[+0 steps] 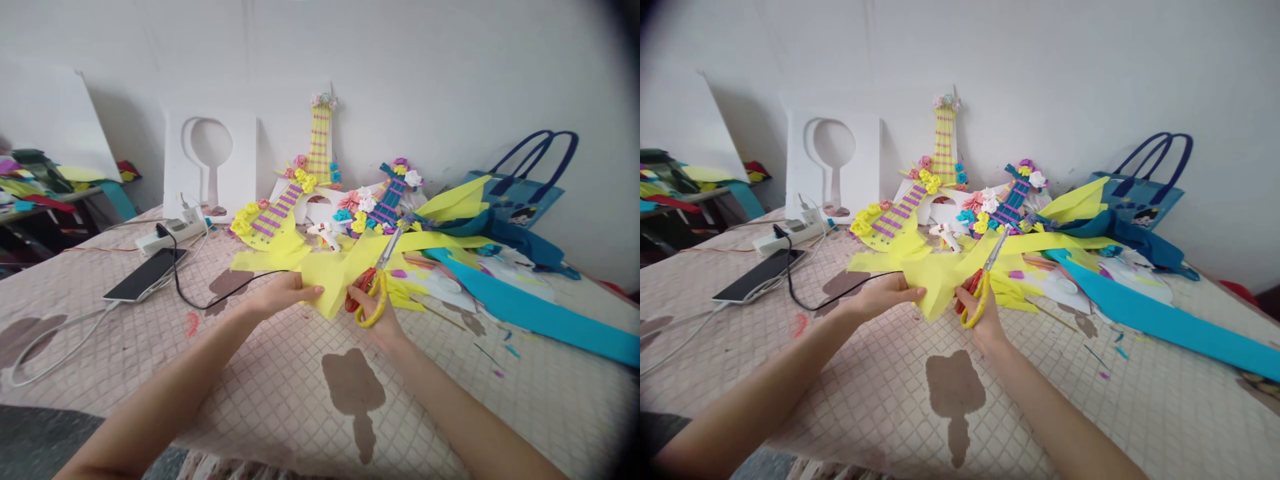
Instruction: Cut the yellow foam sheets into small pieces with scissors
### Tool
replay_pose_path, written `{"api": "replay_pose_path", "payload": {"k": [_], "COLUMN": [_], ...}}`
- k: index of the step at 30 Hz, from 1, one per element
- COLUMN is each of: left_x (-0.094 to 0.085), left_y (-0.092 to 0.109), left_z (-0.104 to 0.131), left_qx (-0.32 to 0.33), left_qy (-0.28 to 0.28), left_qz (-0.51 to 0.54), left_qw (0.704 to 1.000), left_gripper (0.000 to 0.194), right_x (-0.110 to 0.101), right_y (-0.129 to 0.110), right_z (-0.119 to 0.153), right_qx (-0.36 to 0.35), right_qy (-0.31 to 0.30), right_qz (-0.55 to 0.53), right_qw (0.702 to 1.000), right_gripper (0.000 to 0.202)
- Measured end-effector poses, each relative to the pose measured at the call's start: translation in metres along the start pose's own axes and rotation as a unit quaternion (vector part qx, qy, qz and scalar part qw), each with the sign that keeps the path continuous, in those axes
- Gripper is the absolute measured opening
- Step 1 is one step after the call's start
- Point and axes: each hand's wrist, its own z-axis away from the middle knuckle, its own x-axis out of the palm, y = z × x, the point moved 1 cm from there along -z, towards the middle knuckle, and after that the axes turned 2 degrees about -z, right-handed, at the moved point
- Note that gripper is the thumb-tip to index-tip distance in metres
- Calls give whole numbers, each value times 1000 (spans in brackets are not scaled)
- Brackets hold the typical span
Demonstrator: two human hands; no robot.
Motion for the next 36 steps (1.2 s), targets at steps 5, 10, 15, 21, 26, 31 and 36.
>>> {"api": "replay_pose_path", "payload": {"k": [5, 10, 15, 21, 26, 31, 36], "left_x": [-7, -7, 1, 11, 10, -15, -48], "left_y": [-8, -10, -8, -9, -10, -10, -14], "left_z": [-2, -2, 0, -2, -3, -4, -8], "left_qx": [-15, -46, -95, -94, -117, -62, 16], "left_qy": [-1, -12, -68, -65, -79, 24, 152], "left_qz": [121, 142, 148, 188, 267, 324, 362], "left_qw": [992, 989, 982, 975, 953, 944, 920], "left_gripper": [35, 36, 34, 33, 30, 24, 17], "right_x": [-3, 0, 3, 5, 9, -3, -23], "right_y": [6, 5, -3, -6, -10, -7, -24], "right_z": [-4, -1, 3, 5, 8, -5, -17], "right_qx": [-6, -10, -32, -26, -38, -33, -75], "right_qy": [19, 4, 10, 16, -3, -46, -142], "right_qz": [-20, -12, 7, 10, 18, 125, 405], "right_qw": [1000, 1000, 999, 999, 999, 991, 900], "right_gripper": [22, 21, 19, 19, 21, 24, 31]}}
